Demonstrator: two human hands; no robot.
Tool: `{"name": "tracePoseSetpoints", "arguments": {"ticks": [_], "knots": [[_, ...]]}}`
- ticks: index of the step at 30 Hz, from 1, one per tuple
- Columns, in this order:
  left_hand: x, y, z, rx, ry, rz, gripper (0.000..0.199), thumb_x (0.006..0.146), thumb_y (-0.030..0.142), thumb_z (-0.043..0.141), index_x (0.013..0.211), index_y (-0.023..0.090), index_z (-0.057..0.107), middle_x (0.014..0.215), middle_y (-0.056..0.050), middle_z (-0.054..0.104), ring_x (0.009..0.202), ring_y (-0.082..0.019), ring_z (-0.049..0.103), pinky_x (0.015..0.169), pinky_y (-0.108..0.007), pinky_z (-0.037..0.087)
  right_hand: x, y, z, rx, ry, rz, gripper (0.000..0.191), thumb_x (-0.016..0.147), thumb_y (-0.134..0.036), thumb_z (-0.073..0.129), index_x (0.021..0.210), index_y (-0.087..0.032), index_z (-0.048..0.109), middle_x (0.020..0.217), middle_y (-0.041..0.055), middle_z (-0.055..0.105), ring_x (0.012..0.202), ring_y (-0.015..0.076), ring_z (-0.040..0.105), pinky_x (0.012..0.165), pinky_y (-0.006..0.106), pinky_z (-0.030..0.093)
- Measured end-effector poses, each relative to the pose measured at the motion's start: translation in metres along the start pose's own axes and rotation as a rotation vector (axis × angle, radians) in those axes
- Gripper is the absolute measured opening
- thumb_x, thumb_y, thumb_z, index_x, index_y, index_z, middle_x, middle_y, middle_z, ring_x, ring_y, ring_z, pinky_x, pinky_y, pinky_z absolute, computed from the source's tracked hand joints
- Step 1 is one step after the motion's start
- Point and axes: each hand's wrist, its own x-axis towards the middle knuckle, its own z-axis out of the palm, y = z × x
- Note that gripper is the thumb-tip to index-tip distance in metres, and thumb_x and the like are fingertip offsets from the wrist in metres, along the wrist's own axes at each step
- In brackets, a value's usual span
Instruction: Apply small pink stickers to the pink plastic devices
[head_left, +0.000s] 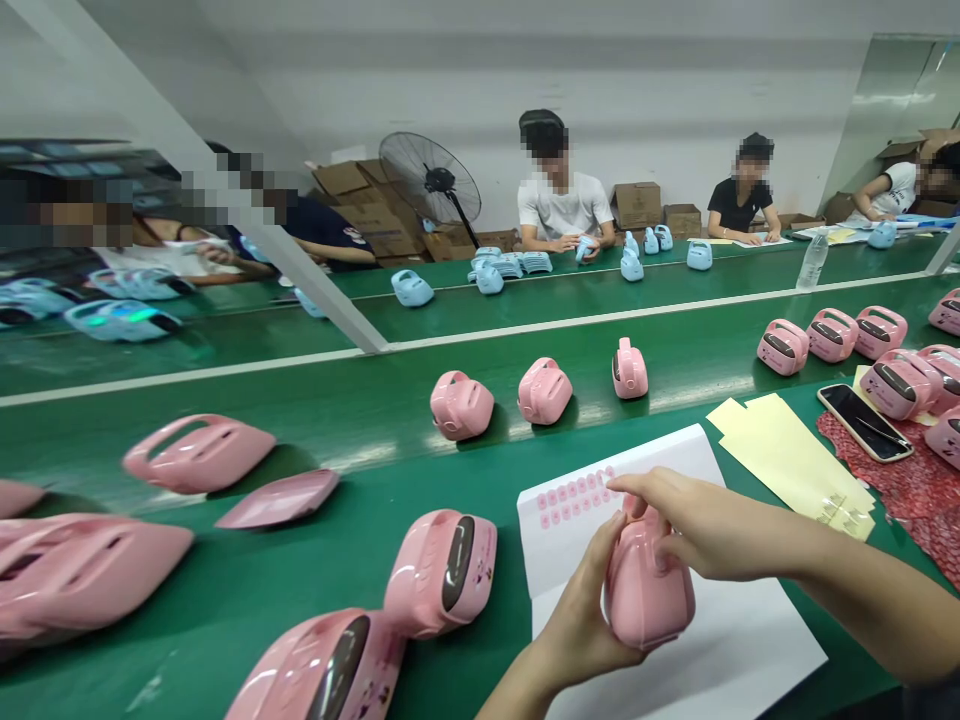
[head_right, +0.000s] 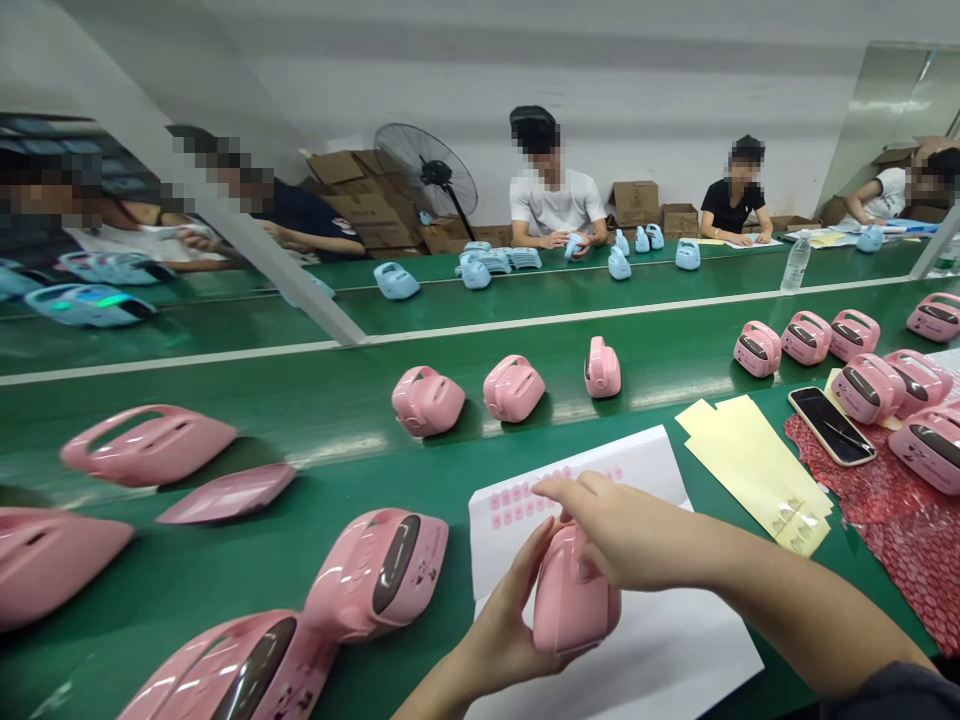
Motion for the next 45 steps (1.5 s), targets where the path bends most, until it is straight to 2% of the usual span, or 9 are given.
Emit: {"name": "tracePoseSetpoints", "arguments": {"ticks": [6,14,19,24,33,36,39,43,45], "knots": [[0.003,0.005,0.0,-0.054,0.008,0.032,0.113,0.054,0.018,0.08,0.142,0.039,0.012,0.147,-0.014,0.034,0.125,-0.039,0.039,0.095,-0.053,0.04,0.005,0.001,-0.007,0.013,-0.049,-0.071,0.074,0.069,0.002,0.049,0.138,-0.021,0.033,0.126,0.0118,0.052,0.11,0.0229,0.053,0.087,0.036,0.046],[0.004,0.011,0.0,-0.14,0.092,-0.011,0.113,0.047,0.011,0.081,0.138,0.044,0.025,0.14,-0.007,0.045,0.12,-0.039,0.047,0.093,-0.054,0.043,0.005,0.0,-0.001,0.132,0.014,0.022,0.08,0.066,0.001,0.055,0.139,-0.022,0.031,0.12,0.0105,0.055,0.09,0.0182,0.06,0.08,0.034,0.05],[0.003,0.012,0.0,-0.243,0.133,-0.111,0.11,0.04,0.005,0.081,0.133,0.044,0.037,0.135,-0.007,0.052,0.116,-0.041,0.05,0.091,-0.057,0.043,0.004,-0.002,-0.002,0.122,0.023,0.02,0.081,0.065,0.002,0.055,0.139,-0.018,0.031,0.121,0.0121,0.053,0.108,0.0217,0.053,0.088,0.035,0.047],[0.002,0.013,-0.001,-0.214,0.14,-0.086,0.111,0.042,0.007,0.082,0.134,0.047,0.034,0.136,-0.005,0.05,0.118,-0.04,0.049,0.092,-0.056,0.043,0.003,0.0,0.002,0.135,0.066,0.002,0.077,0.066,0.002,0.054,0.138,-0.017,0.033,0.124,0.0123,0.051,0.108,0.0213,0.053,0.089,0.035,0.046],[-0.014,-0.019,0.011,-0.214,0.161,-0.115,0.114,0.041,0.015,0.081,0.139,0.04,0.028,0.137,-0.009,0.049,0.118,-0.041,0.048,0.093,-0.057,0.041,0.003,0.011,0.016,0.238,0.18,-0.042,0.066,0.069,0.0,0.055,0.129,-0.022,0.039,0.104,0.0064,0.055,0.081,0.015,0.057,0.075,0.032,0.05],[-0.02,-0.026,0.015,-0.199,0.145,-0.131,0.114,0.045,0.018,0.08,0.141,0.039,0.022,0.138,-0.01,0.048,0.119,-0.04,0.047,0.092,-0.056,0.042,0.0,0.018,0.025,0.156,0.26,-0.074,0.063,0.07,-0.001,0.053,0.129,-0.022,0.039,0.103,0.0061,0.057,0.079,0.0147,0.058,0.078,0.034,0.05],[-0.02,-0.025,0.016,-0.201,0.16,-0.121,0.113,0.045,0.019,0.08,0.141,0.037,0.023,0.137,-0.011,0.048,0.119,-0.039,0.047,0.091,-0.055,0.043,-0.005,0.026,0.038,-0.058,0.383,-0.19,0.06,0.076,-0.005,0.048,0.132,-0.022,0.036,0.103,0.0082,0.06,0.08,0.0183,0.06,0.077,0.037,0.051],[-0.015,-0.014,0.012,-0.167,0.156,-0.116,0.113,0.044,0.015,0.081,0.141,0.035,0.025,0.139,-0.012,0.045,0.122,-0.039,0.045,0.095,-0.055,0.04,-0.016,0.033,0.055,-0.461,0.487,-0.376,0.061,0.08,-0.006,0.039,0.139,-0.013,0.025,0.116,0.0205,0.059,0.086,0.0273,0.062,0.071,0.041,0.052],[-0.013,-0.007,0.009,-0.149,0.135,-0.113,0.113,0.045,0.013,0.081,0.14,0.037,0.024,0.139,-0.011,0.044,0.122,-0.039,0.044,0.095,-0.054,0.04,-0.02,0.033,0.058,-0.564,0.531,-0.397,0.065,0.078,-0.003,0.038,0.141,-0.01,0.02,0.126,0.0255,0.052,0.099,0.032,0.06,0.077,0.044,0.051]]}}
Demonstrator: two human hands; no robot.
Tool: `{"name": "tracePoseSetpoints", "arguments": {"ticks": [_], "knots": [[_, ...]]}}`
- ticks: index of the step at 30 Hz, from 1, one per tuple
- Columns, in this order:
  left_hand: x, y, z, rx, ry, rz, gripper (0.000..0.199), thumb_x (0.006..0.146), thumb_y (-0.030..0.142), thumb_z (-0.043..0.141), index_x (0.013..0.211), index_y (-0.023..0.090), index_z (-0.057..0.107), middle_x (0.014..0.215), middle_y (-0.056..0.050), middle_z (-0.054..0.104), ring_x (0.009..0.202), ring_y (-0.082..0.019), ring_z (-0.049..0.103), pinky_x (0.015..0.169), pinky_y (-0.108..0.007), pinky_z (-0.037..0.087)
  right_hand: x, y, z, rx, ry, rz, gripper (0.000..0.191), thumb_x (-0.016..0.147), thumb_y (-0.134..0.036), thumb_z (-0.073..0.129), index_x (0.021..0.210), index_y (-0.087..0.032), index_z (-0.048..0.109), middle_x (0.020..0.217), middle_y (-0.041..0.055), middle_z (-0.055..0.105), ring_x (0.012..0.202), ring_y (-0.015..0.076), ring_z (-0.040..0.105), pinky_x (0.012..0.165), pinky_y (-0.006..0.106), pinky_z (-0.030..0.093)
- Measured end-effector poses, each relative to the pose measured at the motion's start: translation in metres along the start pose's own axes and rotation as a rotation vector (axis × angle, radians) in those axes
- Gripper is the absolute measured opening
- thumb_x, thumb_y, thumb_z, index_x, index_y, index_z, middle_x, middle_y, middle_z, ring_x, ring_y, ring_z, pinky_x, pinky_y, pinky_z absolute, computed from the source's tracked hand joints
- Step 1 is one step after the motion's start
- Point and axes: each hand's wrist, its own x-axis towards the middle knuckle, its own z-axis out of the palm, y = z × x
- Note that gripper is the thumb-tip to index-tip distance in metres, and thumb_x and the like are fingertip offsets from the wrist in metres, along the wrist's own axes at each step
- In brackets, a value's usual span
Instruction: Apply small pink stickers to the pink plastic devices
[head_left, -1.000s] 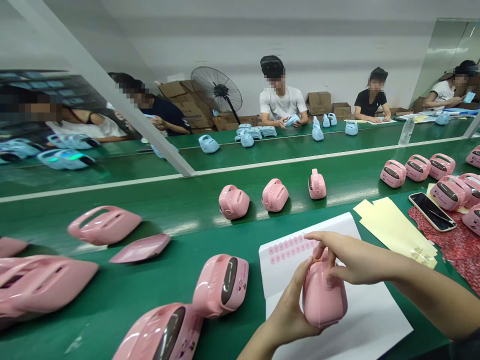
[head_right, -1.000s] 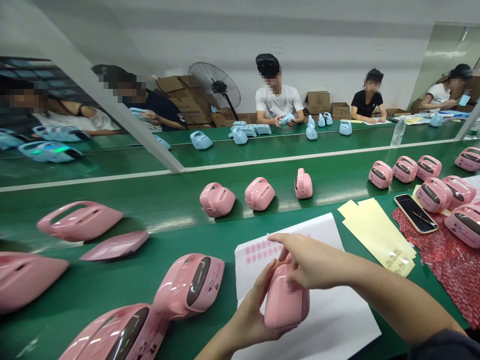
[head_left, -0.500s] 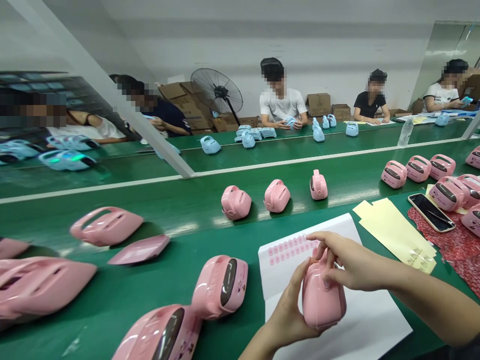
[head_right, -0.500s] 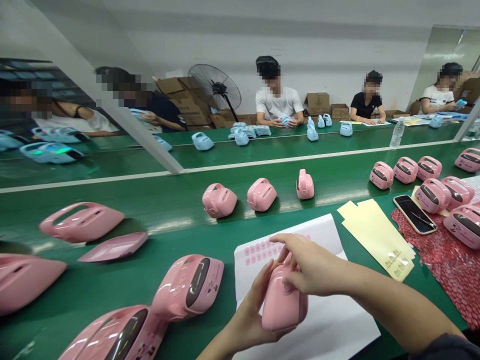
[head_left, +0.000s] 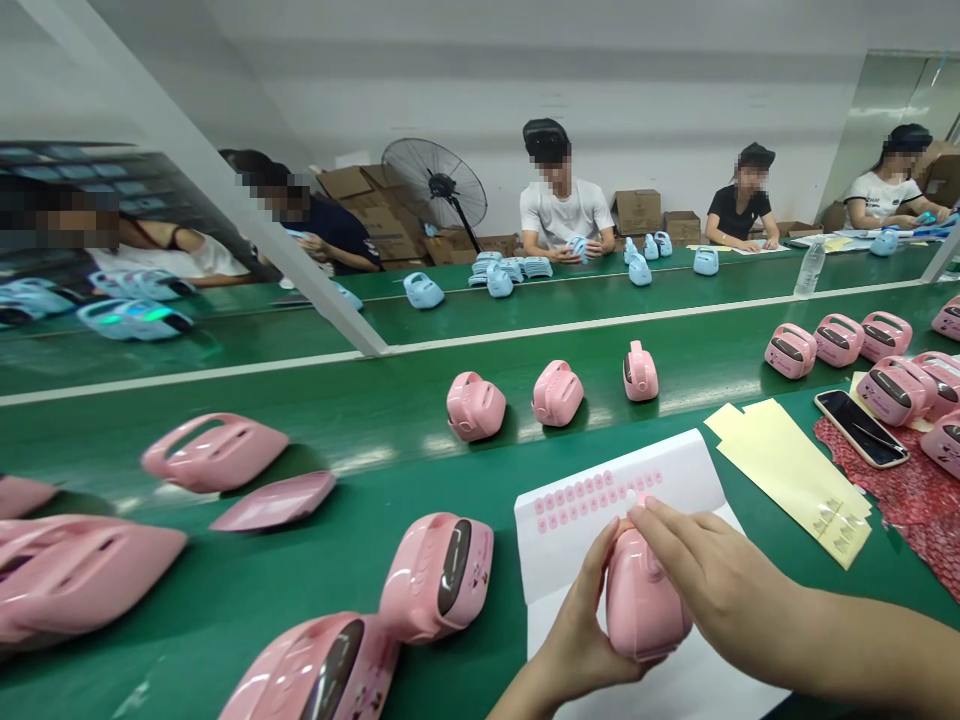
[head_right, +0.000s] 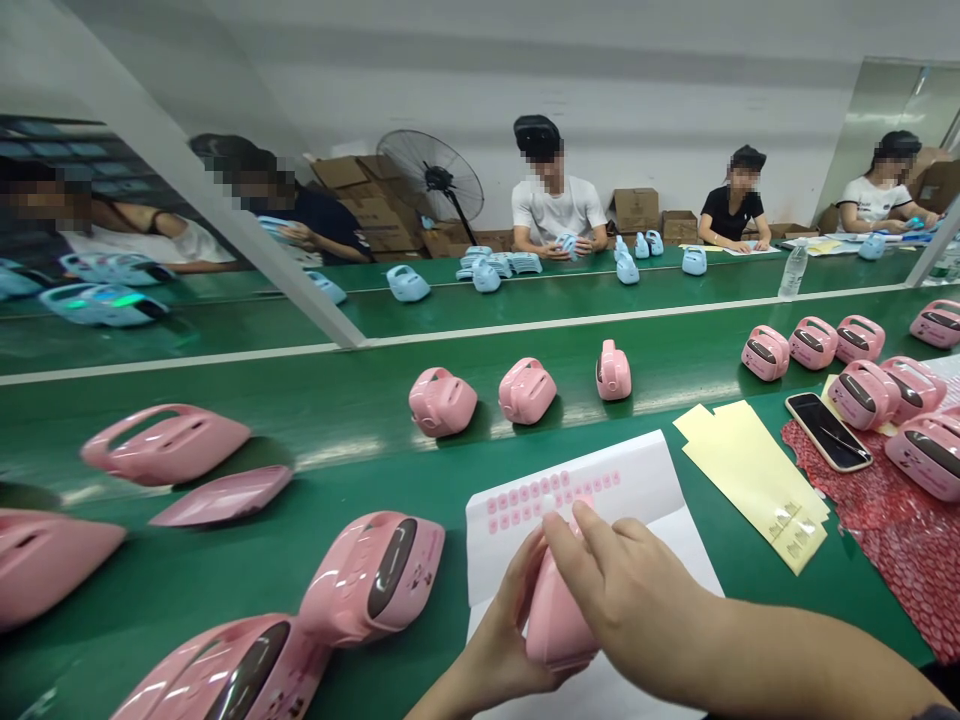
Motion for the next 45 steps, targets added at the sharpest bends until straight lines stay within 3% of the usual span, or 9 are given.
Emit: {"name": "tracePoseSetpoints", "arguments": {"ticks": [4,9,15,19,23,28,35,40,45], "knots": [[0.002,0.007,-0.001,-0.039,-0.011,0.0,0.113,0.045,0.013,0.081,0.14,0.038,0.025,0.136,-0.011,0.048,0.12,-0.039,0.047,0.094,-0.055,0.041,0.001,0.002,-0.003,0.05,0.117,0.033,0.069,0.079,-0.002,0.035,0.143,-0.013,0.012,0.13,0.0213,0.05,0.122,0.0307,0.047,0.093,0.048,0.044],[0.001,0.004,0.001,-0.116,0.024,-0.025,0.109,0.042,0.011,0.081,0.137,0.036,0.033,0.135,-0.012,0.05,0.119,-0.041,0.047,0.093,-0.057,0.04,0.004,0.009,-0.001,0.33,0.118,-0.1,0.071,0.081,-0.001,0.034,0.141,-0.026,0.006,0.112,0.0087,0.064,0.099,0.0191,0.063,0.097,0.045,0.042],[0.0,0.007,0.004,-0.149,0.056,0.023,0.111,0.044,0.012,0.08,0.138,0.041,0.029,0.136,-0.009,0.048,0.12,-0.042,0.046,0.092,-0.059,0.04,0.006,0.025,0.012,0.326,0.049,-0.175,0.073,0.083,-0.005,0.036,0.142,-0.026,-0.002,0.115,0.0079,0.063,0.104,0.0206,0.062,0.107,0.06,0.016],[0.001,0.004,0.022,-0.563,0.137,0.003,0.106,0.048,0.038,0.083,0.138,0.042,0.026,0.135,-0.007,0.05,0.119,-0.04,0.047,0.095,-0.058,0.037,0.012,0.041,0.025,0.478,0.083,0.132,0.053,0.089,-0.018,0.036,0.138,-0.026,0.018,0.121,0.0121,0.058,0.106,0.0224,0.06,0.104,0.062,0.019],[0.004,0.001,0.036,-1.107,0.297,-0.137,0.061,0.077,0.069,0.04,0.132,0.043,0.039,0.134,0.001,0.053,0.126,-0.03,0.042,0.103,-0.048,0.032,0.011,0.043,0.036,0.921,0.232,0.541,0.046,0.092,-0.036,0.036,0.135,-0.023,0.025,0.126,0.0162,0.05,0.113,0.0228,0.055,0.098,0.049,0.039],[0.016,0.008,0.033,-1.298,0.219,-0.204,0.06,0.086,0.064,0.016,0.124,0.037,0.053,0.129,0.003,0.058,0.129,-0.015,0.038,0.111,-0.033,0.014,0.008,0.026,0.042,1.175,0.225,0.608,0.052,0.086,-0.046,0.049,0.13,-0.025,0.031,0.128,0.0128,0.05,0.123,0.0221,0.044,0.102,0.044,0.034],[0.022,0.017,0.039,-1.571,0.099,-0.117,0.071,0.088,0.061,0.012,0.122,0.019,0.057,0.128,-0.006,0.059,0.123,-0.014,0.047,0.107,-0.024,0.023,0.014,0.019,0.053,1.132,0.22,0.728,0.049,0.083,-0.045,0.051,0.125,-0.023,0.04,0.107,0.0069,0.057,0.115,0.0216,0.049,0.103,0.041,0.032],[0.02,0.019,0.043,-1.601,0.185,-0.122,0.067,0.092,0.052,0.012,0.117,0.014,0.061,0.122,-0.011,0.063,0.118,-0.016,0.052,0.102,-0.025,0.032,0.014,0.017,0.055,0.955,0.165,0.737,0.061,0.078,-0.039,0.059,0.132,-0.021,0.035,0.106,0.0071,0.053,0.109,0.0223,0.051,0.103,0.04,0.032],[0.013,0.012,0.04,-1.485,0.209,-0.219,0.049,0.093,0.045,0.027,0.116,0.019,0.062,0.124,-0.007,0.062,0.118,-0.018,0.052,0.097,-0.025,0.038,0.009,0.032,0.039,0.828,0.047,0.472,0.074,0.067,-0.034,0.072,0.132,-0.022,0.036,0.107,0.0083,0.054,0.104,0.0245,0.053,0.098,0.043,0.038]]}}
